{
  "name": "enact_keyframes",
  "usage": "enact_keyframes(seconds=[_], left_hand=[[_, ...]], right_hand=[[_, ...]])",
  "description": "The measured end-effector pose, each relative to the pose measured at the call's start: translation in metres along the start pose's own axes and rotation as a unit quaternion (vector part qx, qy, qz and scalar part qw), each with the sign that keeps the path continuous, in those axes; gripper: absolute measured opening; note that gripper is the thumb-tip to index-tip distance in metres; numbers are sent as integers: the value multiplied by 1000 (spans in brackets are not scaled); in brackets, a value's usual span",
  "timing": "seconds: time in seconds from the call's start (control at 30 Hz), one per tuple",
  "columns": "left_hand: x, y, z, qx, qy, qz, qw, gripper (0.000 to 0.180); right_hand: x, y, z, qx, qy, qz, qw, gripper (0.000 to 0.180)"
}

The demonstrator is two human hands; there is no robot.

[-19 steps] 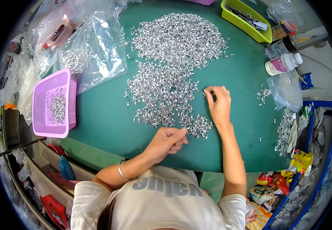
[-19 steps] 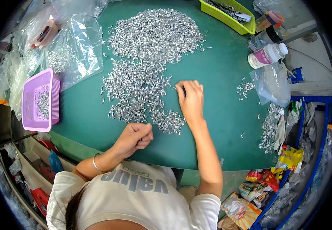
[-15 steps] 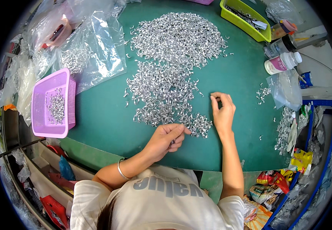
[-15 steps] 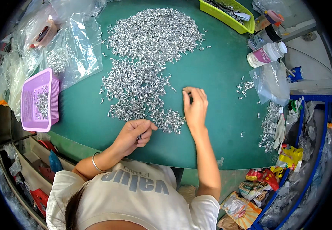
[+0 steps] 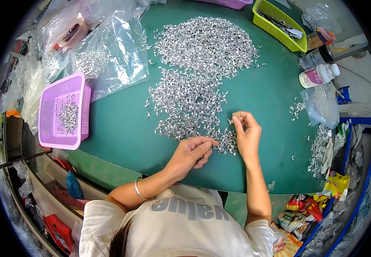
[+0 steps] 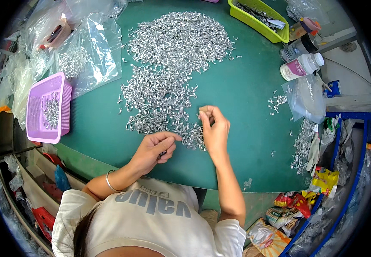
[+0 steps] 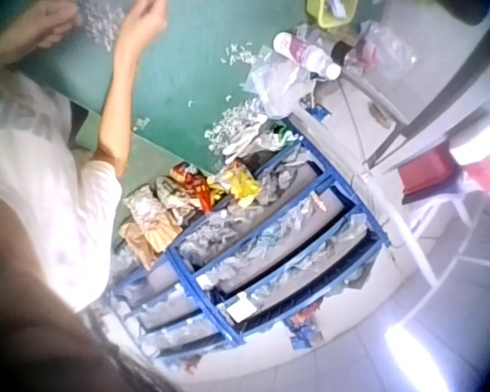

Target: The person picks up small silver metal components from a pile on a green table, joins two pieces together by hand, and places the assembled items into a purple basket.

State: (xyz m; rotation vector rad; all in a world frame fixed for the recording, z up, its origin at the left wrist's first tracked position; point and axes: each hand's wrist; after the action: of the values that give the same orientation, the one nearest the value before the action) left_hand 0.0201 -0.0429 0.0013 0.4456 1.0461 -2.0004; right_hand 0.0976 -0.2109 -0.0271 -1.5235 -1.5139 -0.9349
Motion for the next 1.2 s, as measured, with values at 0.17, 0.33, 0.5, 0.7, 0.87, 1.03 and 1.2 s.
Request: enact_keyframes(seconds=[0.17,0.33,0.5,0.7,0.87,1.03,1.2], left_hand=[[3,2,-5,17,24,-19,999,29],[8,-2,-3,15,15,-28,999,28],[8,-6,-4,11,40,-15,999,28],[8,-6,-5,-3,46,-21,999,27],[8,-10,-4,-7,48,-19,999,27],[9,-12,-7,-10,24,-25,999,24],[6,-13,-8,-18,19,-14,1000,24]], right_hand=[[3,-10,-5,-33,-96,-110,989,13],[8,-5,4,50,-254,-201,945,11],[1,-7,4,34,-251,-185,950,14],[3,-12,6,23,-269,-203,941,19],[12,-8,9,31,-288,-158,944,19],[12,-2,18,7,-308,-226,924,15],[2,-6,11,-22,-249,-245,937,13]])
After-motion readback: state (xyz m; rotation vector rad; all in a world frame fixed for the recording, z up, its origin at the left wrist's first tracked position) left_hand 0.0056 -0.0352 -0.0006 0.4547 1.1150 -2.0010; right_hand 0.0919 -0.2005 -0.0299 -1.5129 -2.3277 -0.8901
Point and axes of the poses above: each hand's wrist, its own y-axis towards the middle knuckle, its own z-axis out of the palm, x = y × z, and after that the axes turned 1 degree about -z, right-handed
